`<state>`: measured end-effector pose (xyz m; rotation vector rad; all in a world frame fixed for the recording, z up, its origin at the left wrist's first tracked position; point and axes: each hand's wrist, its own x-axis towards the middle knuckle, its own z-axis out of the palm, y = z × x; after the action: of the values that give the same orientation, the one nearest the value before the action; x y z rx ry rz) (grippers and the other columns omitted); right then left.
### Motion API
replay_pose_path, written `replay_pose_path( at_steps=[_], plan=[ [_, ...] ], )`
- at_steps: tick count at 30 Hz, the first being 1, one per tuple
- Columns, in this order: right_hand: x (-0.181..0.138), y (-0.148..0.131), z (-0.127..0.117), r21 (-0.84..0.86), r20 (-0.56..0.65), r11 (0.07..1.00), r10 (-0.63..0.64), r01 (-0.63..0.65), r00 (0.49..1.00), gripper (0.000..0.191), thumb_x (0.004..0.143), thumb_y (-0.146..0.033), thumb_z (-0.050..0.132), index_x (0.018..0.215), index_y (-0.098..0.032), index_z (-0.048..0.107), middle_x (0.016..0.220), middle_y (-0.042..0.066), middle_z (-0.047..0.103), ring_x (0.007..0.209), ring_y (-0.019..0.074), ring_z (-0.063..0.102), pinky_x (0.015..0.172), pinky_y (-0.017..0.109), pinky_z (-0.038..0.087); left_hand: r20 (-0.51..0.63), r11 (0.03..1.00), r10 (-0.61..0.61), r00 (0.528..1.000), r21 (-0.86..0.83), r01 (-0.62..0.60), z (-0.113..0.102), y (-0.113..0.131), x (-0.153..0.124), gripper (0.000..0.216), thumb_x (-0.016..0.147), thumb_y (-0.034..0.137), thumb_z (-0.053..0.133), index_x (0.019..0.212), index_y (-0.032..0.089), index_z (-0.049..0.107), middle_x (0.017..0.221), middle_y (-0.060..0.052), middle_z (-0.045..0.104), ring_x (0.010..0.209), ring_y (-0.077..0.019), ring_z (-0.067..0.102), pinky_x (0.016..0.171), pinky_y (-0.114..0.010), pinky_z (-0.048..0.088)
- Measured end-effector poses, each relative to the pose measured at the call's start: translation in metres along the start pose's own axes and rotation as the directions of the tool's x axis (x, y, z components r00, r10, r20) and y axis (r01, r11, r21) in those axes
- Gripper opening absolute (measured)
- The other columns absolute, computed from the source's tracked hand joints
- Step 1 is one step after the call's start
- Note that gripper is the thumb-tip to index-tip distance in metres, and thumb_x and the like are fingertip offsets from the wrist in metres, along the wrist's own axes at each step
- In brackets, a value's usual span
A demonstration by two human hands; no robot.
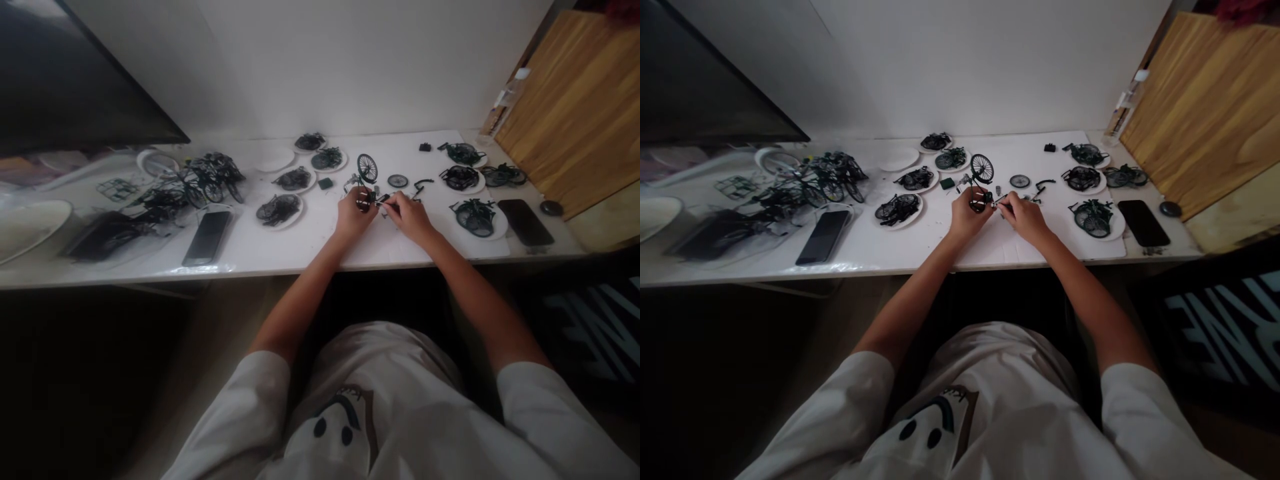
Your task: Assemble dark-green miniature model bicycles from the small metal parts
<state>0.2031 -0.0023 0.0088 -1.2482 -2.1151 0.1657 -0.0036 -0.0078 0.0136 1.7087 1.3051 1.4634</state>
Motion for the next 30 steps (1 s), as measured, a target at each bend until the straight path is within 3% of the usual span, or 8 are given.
replay_pose_path(
  at_steps=[18,24,30],
  plan=[
    [0.0001,-0.0014,-0.0021,-0.112,0.055,0.994,0.007,-0.001,0.998,0.028,0.117,-0.045,0.051,0.107,-0.025,0.067,0.088,0.009,0.081,0.077,0.0275,0.073,0.071,0.033,0.039,0.017,0.998,0.031,0.999,0.05,-0.032,0.0001,0.0,-0.0011,0.03,0.084,0.013,0.079,0.111,0.023,0.07,0.095,-0.003,0.082,0.075,-0.0146,0.071,0.074,-0.028,0.058],
    [0.0001,-0.0032,-0.0009,-0.154,0.063,0.988,0.008,0.002,0.998,0.034,0.118,-0.045,0.045,0.102,-0.025,0.067,0.087,0.01,0.081,0.076,0.0285,0.073,0.07,0.035,0.037,0.012,1.0,0.02,1.0,-0.004,-0.02,0.0006,0.0018,-0.001,0.029,0.087,0.014,0.079,0.114,0.021,0.07,0.102,-0.005,0.083,0.076,-0.0137,0.074,0.075,-0.028,0.061],
    [-0.004,-0.0045,-0.0039,0.034,0.028,0.999,0.009,-0.01,1.0,0.034,0.116,-0.05,0.049,0.129,-0.023,0.066,0.103,0.01,0.085,0.087,0.0282,0.079,0.076,0.036,0.051,-0.004,0.999,0.026,1.0,-0.032,-0.026,0.0019,0.0009,-0.0007,0.03,0.087,0.013,0.079,0.115,0.021,0.07,0.106,-0.006,0.083,0.084,-0.0151,0.077,0.079,-0.028,0.063]
  ],
)
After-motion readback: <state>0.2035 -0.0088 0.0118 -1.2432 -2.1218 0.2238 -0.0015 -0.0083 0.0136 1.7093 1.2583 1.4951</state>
